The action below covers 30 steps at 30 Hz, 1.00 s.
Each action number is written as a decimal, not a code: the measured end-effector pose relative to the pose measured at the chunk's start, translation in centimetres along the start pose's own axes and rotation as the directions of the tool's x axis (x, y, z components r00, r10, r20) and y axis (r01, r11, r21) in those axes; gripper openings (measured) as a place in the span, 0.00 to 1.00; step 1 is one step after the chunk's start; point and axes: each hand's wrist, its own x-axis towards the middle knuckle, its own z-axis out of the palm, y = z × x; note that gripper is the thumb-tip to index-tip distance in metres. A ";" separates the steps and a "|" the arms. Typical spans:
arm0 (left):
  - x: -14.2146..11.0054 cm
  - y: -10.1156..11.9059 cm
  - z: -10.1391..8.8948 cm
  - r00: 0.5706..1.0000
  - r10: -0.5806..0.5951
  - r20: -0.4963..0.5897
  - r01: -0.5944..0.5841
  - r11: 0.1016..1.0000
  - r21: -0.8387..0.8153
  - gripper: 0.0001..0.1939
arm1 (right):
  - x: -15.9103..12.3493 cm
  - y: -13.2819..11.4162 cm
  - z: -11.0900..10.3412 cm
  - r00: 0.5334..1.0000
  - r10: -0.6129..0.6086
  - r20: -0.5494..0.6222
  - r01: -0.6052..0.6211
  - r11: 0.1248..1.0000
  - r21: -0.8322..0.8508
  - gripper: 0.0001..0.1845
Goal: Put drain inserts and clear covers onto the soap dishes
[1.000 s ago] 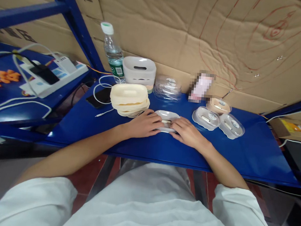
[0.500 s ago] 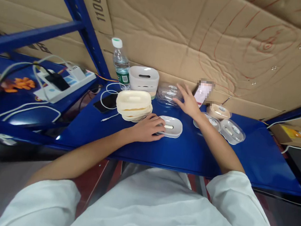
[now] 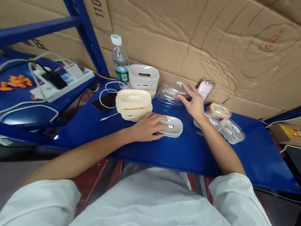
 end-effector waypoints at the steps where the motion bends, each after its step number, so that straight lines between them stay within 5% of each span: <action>1: 0.0 0.1 -0.1 0.999 -0.016 -0.027 0.016 1.000 -0.021 0.17 | -1.4 -0.5 -0.7 1.000 0.001 -0.002 -0.001 1.000 0.001 0.35; 6: 0.0 -0.1 0.1 0.983 -0.152 -0.104 0.133 0.977 -0.165 0.39 | -10.0 -2.5 -2.5 0.998 -0.001 0.058 -0.003 0.997 0.073 0.31; 10: 0.0 -0.6 0.8 0.974 -0.222 -0.034 0.209 0.952 -0.221 0.40 | -13.8 -3.1 -1.3 0.993 -0.011 0.118 0.008 1.000 0.030 0.30; 22: -0.2 -1.9 1.5 0.968 -0.249 0.031 0.249 0.940 -0.233 0.31 | -14.3 -4.6 -0.6 0.962 -0.121 0.246 0.169 0.969 -0.183 0.29; 30: -0.2 -1.8 1.0 0.947 -0.315 0.065 0.321 0.917 -0.238 0.32 | -13.2 -3.3 -1.8 0.931 -0.127 0.341 0.116 0.992 0.053 0.29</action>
